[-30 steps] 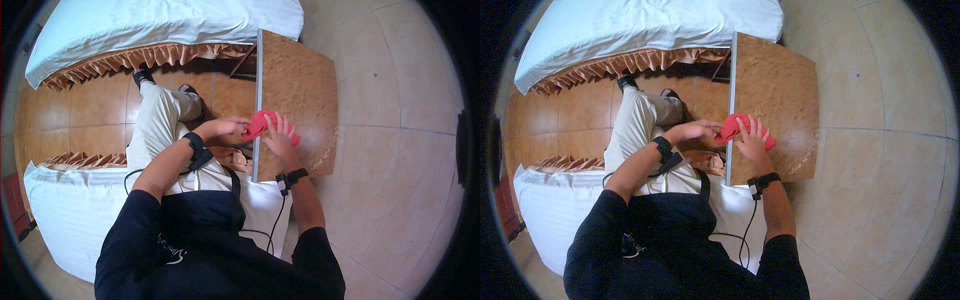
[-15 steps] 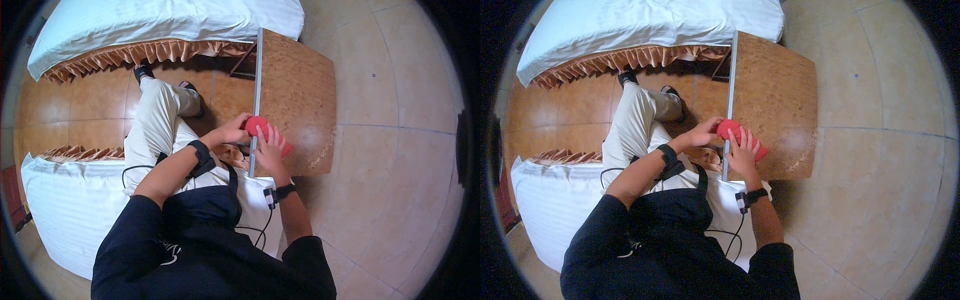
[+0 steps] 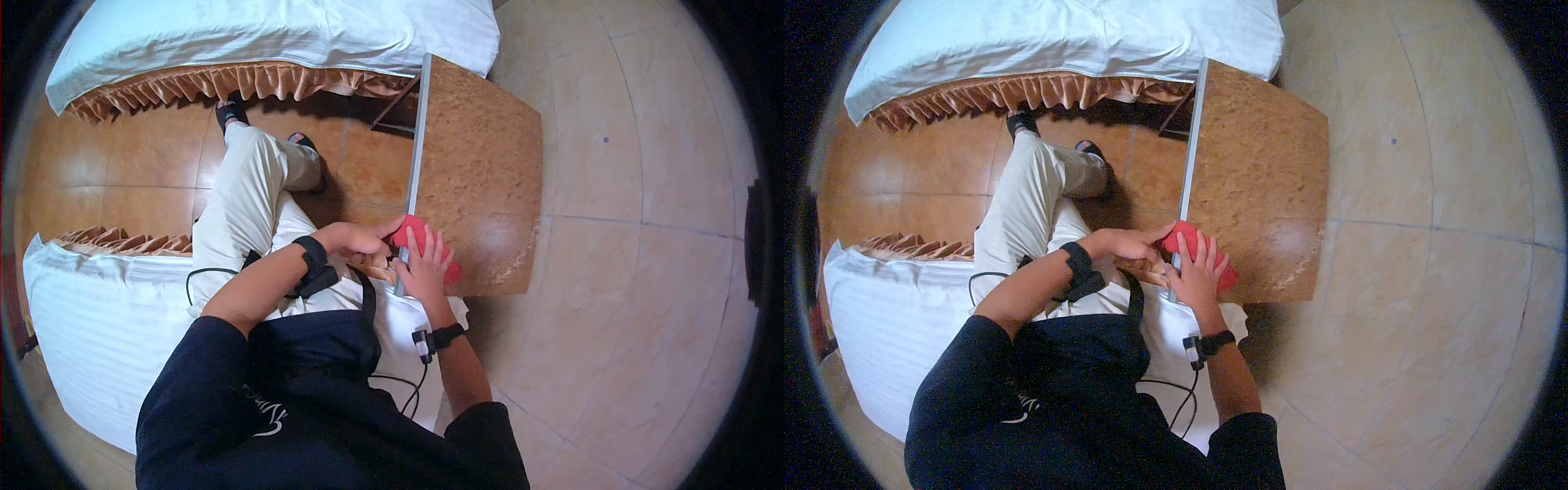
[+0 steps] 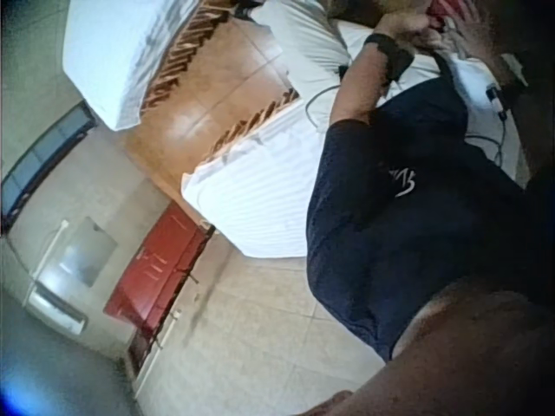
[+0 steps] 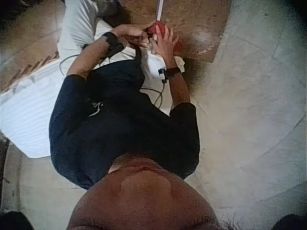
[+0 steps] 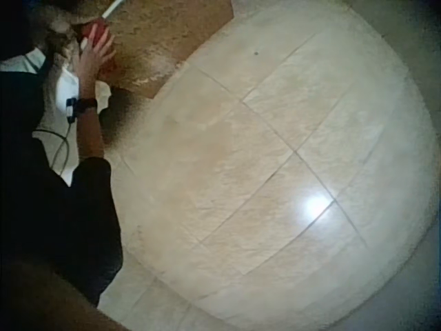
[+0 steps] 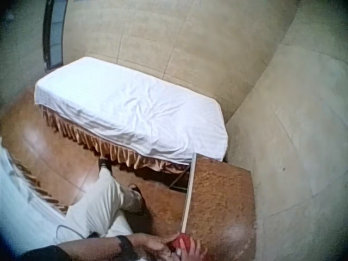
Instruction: Wiping a wall and a bedside table with a cloth in a bedroom.
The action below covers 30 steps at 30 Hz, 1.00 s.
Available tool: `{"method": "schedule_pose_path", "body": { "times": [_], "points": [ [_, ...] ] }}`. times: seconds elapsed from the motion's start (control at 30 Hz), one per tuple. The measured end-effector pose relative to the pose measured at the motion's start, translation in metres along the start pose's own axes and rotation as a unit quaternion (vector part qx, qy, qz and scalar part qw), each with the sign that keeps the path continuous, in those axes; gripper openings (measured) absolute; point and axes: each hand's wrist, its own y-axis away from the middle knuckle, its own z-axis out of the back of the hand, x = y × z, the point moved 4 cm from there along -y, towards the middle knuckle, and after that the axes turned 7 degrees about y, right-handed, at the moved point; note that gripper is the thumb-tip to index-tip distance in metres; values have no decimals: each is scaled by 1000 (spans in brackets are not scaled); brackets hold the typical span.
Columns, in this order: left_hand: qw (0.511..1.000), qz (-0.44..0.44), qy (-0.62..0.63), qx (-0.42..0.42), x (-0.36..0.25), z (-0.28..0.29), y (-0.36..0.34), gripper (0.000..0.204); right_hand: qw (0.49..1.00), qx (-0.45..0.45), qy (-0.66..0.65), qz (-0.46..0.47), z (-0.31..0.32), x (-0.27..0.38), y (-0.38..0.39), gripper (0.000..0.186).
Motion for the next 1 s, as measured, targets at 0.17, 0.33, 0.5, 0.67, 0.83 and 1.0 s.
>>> {"method": "schedule_pose_path", "body": {
  "times": [0.17, 0.33, 0.5, 0.67, 0.83, 1.0],
  "points": [
    [970, -215, -79, -80, 4, 32, -7, 89, 999, 10, -2, 35, 1, -13, -41, 78],
    [980, -175, -17, -96, 12, 50, 5, 82, 999, 17, 13, 48, 6, -17, -88, 80],
    [976, -172, -47, -121, 21, 53, 2, 82, 999, 34, 6, 39, 10, -22, -122, 75],
    [977, -171, -13, -128, 22, 59, 5, 78, 997, 66, 27, 23, 13, -22, -128, 71],
    [967, -158, 74, -186, 53, 83, 4, 68, 998, 5, 18, 55, 14, -15, -117, 68],
    [946, -82, -70, -307, 71, 100, 15, 64, 991, -41, 38, 122, 8, -14, -66, 63]
  ]
}}
